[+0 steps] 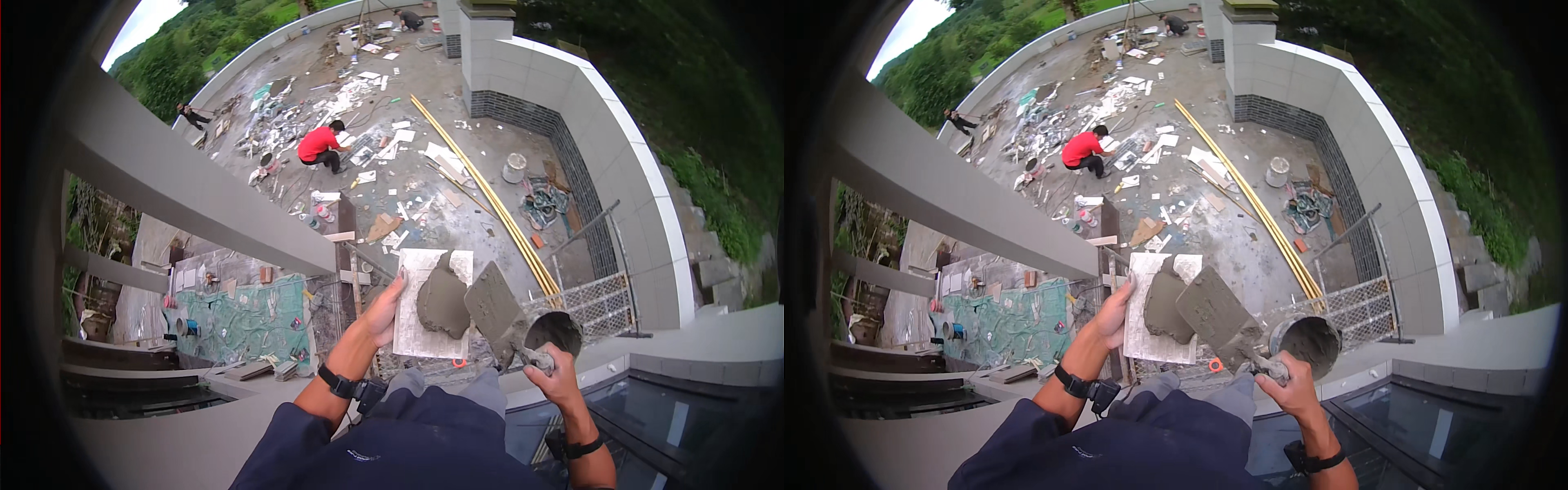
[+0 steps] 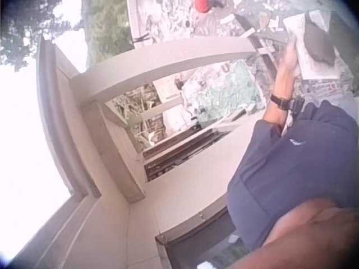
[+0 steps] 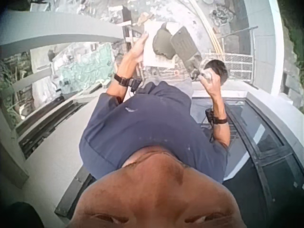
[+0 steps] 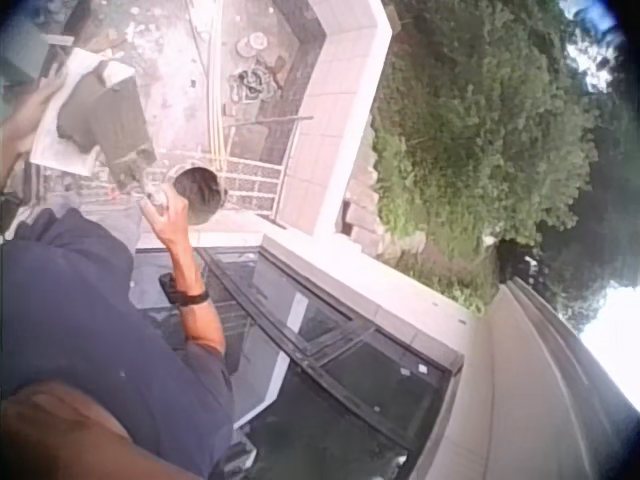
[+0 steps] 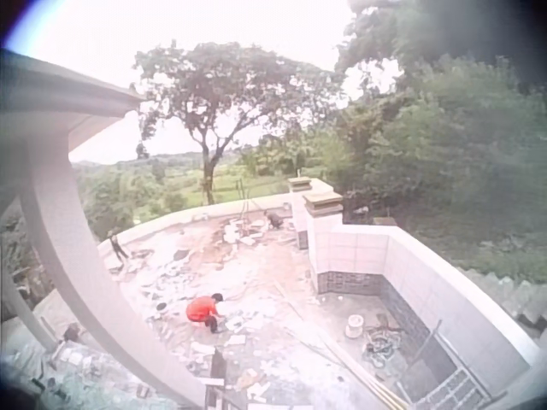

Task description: Installing external wall tiles around a window frame using mortar.

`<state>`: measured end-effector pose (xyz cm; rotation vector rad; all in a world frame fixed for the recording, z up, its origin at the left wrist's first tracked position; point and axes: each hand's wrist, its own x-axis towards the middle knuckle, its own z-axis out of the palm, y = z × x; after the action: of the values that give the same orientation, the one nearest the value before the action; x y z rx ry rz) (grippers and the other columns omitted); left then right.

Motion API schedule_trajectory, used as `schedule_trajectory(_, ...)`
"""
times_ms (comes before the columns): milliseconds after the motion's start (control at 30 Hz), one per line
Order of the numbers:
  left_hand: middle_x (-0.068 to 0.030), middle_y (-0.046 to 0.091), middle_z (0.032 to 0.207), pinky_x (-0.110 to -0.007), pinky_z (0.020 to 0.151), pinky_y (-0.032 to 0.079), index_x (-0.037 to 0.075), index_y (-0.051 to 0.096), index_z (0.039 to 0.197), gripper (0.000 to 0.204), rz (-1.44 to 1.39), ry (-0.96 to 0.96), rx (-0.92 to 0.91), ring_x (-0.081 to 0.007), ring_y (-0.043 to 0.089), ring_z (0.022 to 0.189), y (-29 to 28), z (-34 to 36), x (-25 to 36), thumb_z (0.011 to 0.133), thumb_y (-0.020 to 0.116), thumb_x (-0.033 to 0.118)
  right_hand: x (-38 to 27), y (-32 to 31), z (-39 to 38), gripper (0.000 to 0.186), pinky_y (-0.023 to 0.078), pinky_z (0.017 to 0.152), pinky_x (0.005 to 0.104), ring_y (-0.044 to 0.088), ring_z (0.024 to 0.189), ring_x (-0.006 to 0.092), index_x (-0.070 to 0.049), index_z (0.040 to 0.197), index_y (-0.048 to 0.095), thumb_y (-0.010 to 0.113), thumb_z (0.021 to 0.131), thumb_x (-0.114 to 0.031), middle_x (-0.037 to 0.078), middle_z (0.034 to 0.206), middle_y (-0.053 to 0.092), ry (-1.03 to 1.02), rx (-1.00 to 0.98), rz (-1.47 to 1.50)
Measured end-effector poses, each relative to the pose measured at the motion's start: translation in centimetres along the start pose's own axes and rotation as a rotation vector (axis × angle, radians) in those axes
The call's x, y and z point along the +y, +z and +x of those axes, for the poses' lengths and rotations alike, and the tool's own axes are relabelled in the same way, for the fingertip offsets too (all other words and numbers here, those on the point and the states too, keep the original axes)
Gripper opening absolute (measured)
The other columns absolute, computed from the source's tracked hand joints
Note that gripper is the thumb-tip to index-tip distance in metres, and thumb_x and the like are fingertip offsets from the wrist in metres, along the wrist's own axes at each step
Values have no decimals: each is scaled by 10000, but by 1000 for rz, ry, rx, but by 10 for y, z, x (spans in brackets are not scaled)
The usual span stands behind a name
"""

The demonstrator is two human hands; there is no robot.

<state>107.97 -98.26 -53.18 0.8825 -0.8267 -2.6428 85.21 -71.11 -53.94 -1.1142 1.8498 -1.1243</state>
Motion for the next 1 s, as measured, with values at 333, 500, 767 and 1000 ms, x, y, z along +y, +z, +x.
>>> schedule_trajectory(333,-167,442,1432,-439,1066,405,25,316,1458,646,-24,-158,-170,-294,477,1287,31,23,-32,1015,305,495,57,-30,-91,278,394,496,323,447,506,145,-9,759,568,744,761,-224,72,557,490,294,112,-81)
schedule_trajectory(500,-173,498,1374,-423,1026,448,13,372,1417,573,91,-108,-140,-282,539,1222,34,24,-36,1025,336,429,-11,-64,-83,278,440,503,359,558,507,290,-40,703,552,761,717,-223,122,607,561,17,255,-519)
schedule_trajectory(767,-154,532,1314,-374,977,472,-27,374,1387,580,316,-132,-259,-219,557,1158,38,18,-47,1030,369,430,-43,-90,-50,315,460,526,398,597,579,307,-61,736,518,767,707,-252,105,646,581,-189,162,-966)
schedule_trajectory(1000,-124,561,1269,-315,922,482,-23,455,1326,528,675,-40,-409,-165,576,1086,40,8,-28,1027,394,408,-56,-114,-31,292,457,566,443,585,623,387,-37,771,571,727,728,-280,165,647,589,-29,-17,-794)
